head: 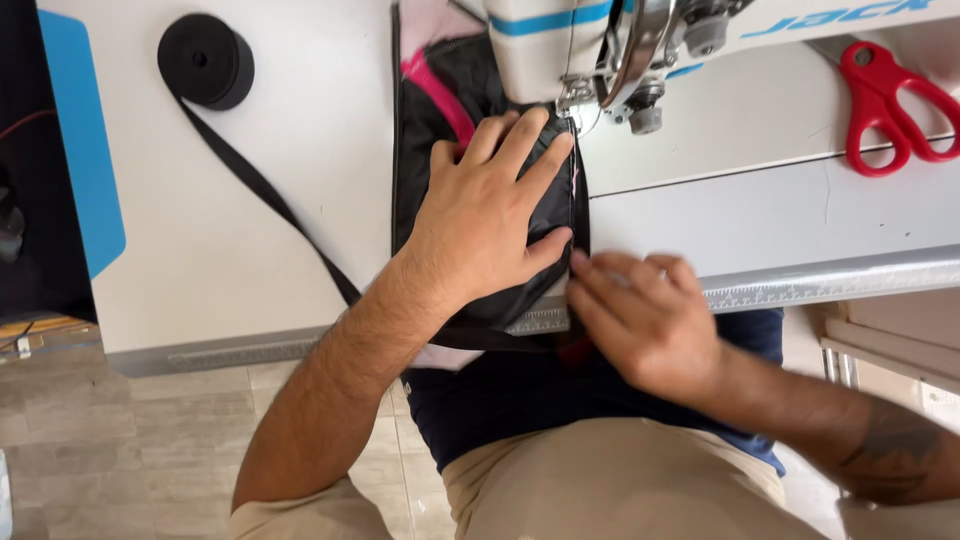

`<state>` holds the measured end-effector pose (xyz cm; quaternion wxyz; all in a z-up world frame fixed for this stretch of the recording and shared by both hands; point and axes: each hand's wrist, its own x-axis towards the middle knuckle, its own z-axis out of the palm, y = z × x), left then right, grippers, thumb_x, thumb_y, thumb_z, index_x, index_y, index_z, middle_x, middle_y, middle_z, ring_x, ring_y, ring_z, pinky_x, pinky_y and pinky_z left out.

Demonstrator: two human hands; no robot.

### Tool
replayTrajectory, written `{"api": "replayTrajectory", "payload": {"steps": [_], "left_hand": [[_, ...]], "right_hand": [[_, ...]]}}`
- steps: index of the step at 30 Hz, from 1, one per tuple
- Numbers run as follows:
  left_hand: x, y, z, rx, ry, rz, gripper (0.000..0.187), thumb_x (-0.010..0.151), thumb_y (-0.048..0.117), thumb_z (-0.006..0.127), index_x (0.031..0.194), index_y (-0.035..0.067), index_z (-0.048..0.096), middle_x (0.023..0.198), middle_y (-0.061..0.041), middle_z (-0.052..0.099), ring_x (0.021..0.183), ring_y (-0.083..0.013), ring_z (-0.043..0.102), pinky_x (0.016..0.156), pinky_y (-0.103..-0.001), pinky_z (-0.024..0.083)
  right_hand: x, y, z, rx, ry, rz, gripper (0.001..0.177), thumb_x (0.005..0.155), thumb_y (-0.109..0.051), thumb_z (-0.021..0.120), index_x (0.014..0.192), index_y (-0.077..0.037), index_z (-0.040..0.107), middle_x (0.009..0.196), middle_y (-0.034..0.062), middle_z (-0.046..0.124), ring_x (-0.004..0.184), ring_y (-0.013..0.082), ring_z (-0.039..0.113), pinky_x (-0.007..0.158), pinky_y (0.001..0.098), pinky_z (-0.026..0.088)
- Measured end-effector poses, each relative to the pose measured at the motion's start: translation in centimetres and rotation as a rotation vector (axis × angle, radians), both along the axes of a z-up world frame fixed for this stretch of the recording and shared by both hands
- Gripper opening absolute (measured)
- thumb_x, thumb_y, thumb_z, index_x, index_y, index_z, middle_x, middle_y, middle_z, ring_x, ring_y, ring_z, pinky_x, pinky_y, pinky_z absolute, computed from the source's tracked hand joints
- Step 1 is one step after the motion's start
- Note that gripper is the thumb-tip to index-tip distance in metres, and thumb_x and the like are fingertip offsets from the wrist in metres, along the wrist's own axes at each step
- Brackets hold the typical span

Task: Sewing a black and pink bag using an industrial sewing machine, including attaching straps and trimming excess material with scissors.

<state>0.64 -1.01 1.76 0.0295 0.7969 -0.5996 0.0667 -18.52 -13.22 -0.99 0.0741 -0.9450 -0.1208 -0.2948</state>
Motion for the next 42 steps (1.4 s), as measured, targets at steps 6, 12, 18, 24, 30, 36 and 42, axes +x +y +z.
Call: {"api": "replayTrajectory", "payload": {"steps": [6,12,18,24,30,36,42], "left_hand": [[0.4,0.3,-0.1,0.011,-0.018,-0.032,0.073,0.085,0.063,0.07,0.143,0.019,0.058,0.148,-0.008,0.048,0.122,-0.0277,0.05,0.076,-0.053,0.052],[1.3,0.5,-0.4,-0.042,-0.021,-0.082,0.07,0.082,0.06,0.075,0.138,0.021,0.063,0.147,-0.007,0.048,0.129,-0.0277,0.047,0.078,-0.053,0.049],[2.0,0.1,-0.6,-0.019,-0.002,-0.097,0.072,0.079,0.062,0.077,0.138,0.023,0.061,0.147,-0.008,0.047,0.13,-0.0295,0.046,0.079,-0.055,0.051],[2.5,0.2,-0.7,-0.071,0.065,-0.122,0.07,0.079,0.057,0.078,0.137,0.019,0.064,0.146,-0.007,0.051,0.13,-0.0301,0.046,0.081,-0.054,0.049],[2.4,0.3,-0.6,-0.052,-0.008,-0.13,0.071,0.077,0.059,0.077,0.135,0.02,0.062,0.146,-0.009,0.05,0.13,-0.0313,0.047,0.08,-0.054,0.049],[2.5,0.4,-0.4,0.024,-0.073,-0.16,0.077,0.079,0.066,0.075,0.14,0.021,0.059,0.147,-0.009,0.048,0.132,-0.0314,0.046,0.086,-0.057,0.049],[3.4,0.5,-0.3,0.007,-0.022,-0.181,0.075,0.079,0.059,0.074,0.14,0.019,0.06,0.146,-0.008,0.049,0.133,-0.0304,0.044,0.085,-0.056,0.048]], "right_hand": [[-1.9,2.9,-2.1,0.206,-0.073,-0.007,0.014,0.101,-0.01,0.06,0.102,-0.003,0.072,0.12,0.0148,0.074,0.106,0.0328,0.071,0.084,0.0373,0.039],[-2.5,2.6,-3.0,0.255,-0.15,0.002,0.011,0.099,-0.005,0.063,0.093,-0.003,0.072,0.111,0.0105,0.077,0.102,0.0282,0.072,0.087,0.036,0.039],[-1.6,2.6,-2.5,0.208,-0.152,0.078,0.013,0.099,-0.005,0.061,0.093,-0.002,0.072,0.11,0.012,0.077,0.1,0.0271,0.073,0.081,0.0334,0.04],[-0.7,2.8,-1.9,0.154,-0.147,0.131,0.014,0.1,-0.002,0.059,0.094,-0.002,0.071,0.109,0.0137,0.077,0.101,0.0252,0.073,0.076,0.0314,0.041],[0.0,0.5,-0.7,0.243,-0.063,0.183,0.014,0.097,-0.002,0.055,0.101,0.003,0.067,0.107,0.016,0.075,0.095,0.0285,0.073,0.068,0.0346,0.045],[4.5,-6.8,-0.1,0.311,0.212,0.026,0.035,0.099,0.011,0.063,0.133,0.008,0.069,0.124,0.0206,0.071,0.109,0.0377,0.062,0.08,0.0478,0.043],[6.1,-7.5,-2.2,0.193,0.255,0.06,0.051,0.091,0.014,0.061,0.139,-0.001,0.067,0.148,0.0136,0.064,0.128,0.0336,0.065,0.09,0.0463,0.038]]}}
